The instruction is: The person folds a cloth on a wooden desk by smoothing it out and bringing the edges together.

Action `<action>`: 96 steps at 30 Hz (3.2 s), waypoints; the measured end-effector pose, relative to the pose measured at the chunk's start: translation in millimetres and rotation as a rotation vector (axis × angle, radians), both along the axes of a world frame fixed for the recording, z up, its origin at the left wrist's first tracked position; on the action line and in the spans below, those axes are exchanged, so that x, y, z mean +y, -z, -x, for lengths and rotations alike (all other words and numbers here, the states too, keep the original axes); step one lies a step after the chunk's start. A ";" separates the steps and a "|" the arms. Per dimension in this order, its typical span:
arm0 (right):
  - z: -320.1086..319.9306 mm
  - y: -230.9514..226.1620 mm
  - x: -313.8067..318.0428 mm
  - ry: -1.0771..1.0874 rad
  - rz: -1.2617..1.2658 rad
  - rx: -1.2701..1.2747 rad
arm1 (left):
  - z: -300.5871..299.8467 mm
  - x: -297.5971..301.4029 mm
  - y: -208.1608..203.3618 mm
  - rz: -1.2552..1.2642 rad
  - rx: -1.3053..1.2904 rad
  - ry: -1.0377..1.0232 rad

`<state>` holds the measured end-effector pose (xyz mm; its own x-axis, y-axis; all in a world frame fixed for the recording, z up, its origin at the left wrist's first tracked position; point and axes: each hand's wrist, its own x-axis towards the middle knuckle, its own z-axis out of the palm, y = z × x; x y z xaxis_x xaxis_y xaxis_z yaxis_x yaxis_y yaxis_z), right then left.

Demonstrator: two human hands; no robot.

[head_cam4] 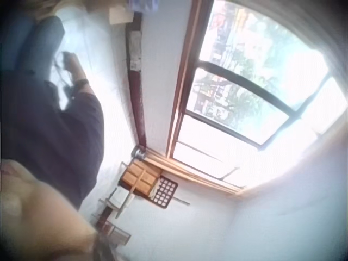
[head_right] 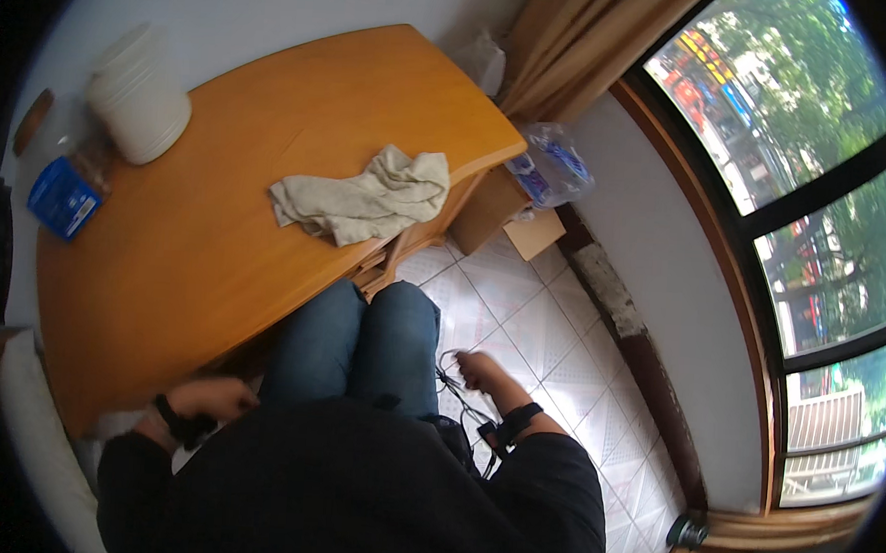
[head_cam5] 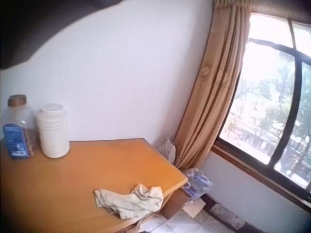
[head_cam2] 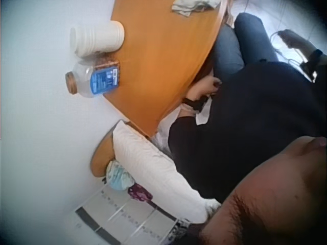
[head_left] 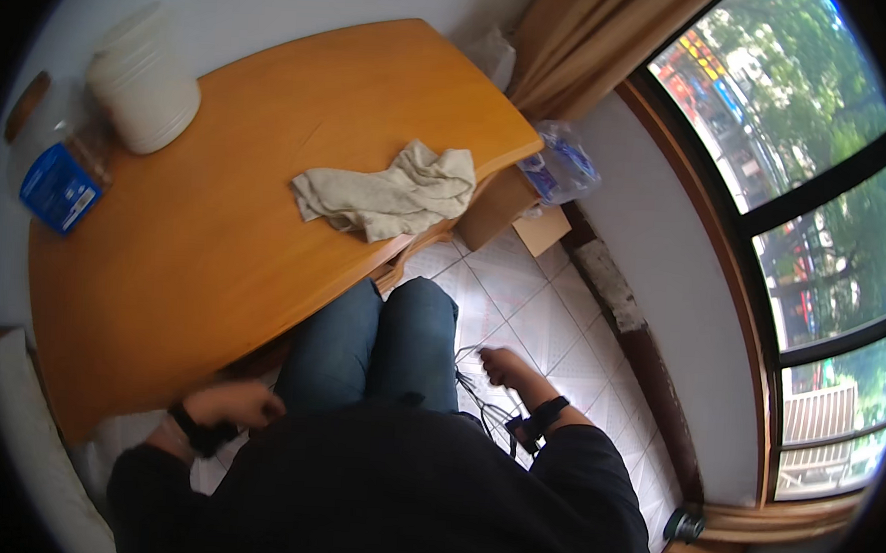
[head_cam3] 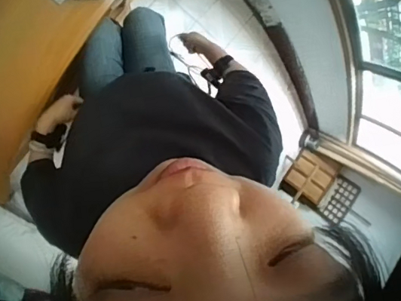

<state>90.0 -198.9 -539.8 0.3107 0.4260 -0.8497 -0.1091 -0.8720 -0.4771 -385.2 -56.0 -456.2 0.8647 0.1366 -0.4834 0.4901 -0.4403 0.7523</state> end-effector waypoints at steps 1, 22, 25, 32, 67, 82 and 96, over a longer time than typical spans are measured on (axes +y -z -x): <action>-20.4 1.5 12.8 0.004 -0.022 0.006 | -9.7 1.3 -12.6 -0.032 0.038 -0.062; -176.0 -249.9 7.9 0.239 -1.494 0.163 | 114.7 -126.6 181.3 0.344 0.600 -0.761; -137.7 -262.0 16.4 0.016 -1.410 0.155 | 97.1 -83.4 199.8 0.401 0.121 -1.309; -90.3 -229.0 42.1 0.014 -1.300 -0.010 | -53.9 -46.3 46.1 0.494 -0.457 -0.871; -280.9 -167.5 -126.0 0.043 -0.236 -1.107 | -130.8 -30.8 -115.8 -0.218 -0.146 0.341; 20.2 -131.2 204.8 -1.042 -1.012 -1.054 | -210.1 124.0 -59.1 -1.255 -0.220 -0.233; 178.1 -129.9 184.9 -1.377 -1.332 -1.069 | -26.2 73.1 -64.5 -0.862 -0.099 -0.245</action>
<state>-88.1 -14.0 -409.8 -0.5933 0.7548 0.2798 0.7537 0.6430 -0.1362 -359.0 17.0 -391.7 0.7957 0.6034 -0.0529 0.5952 -0.7627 0.2530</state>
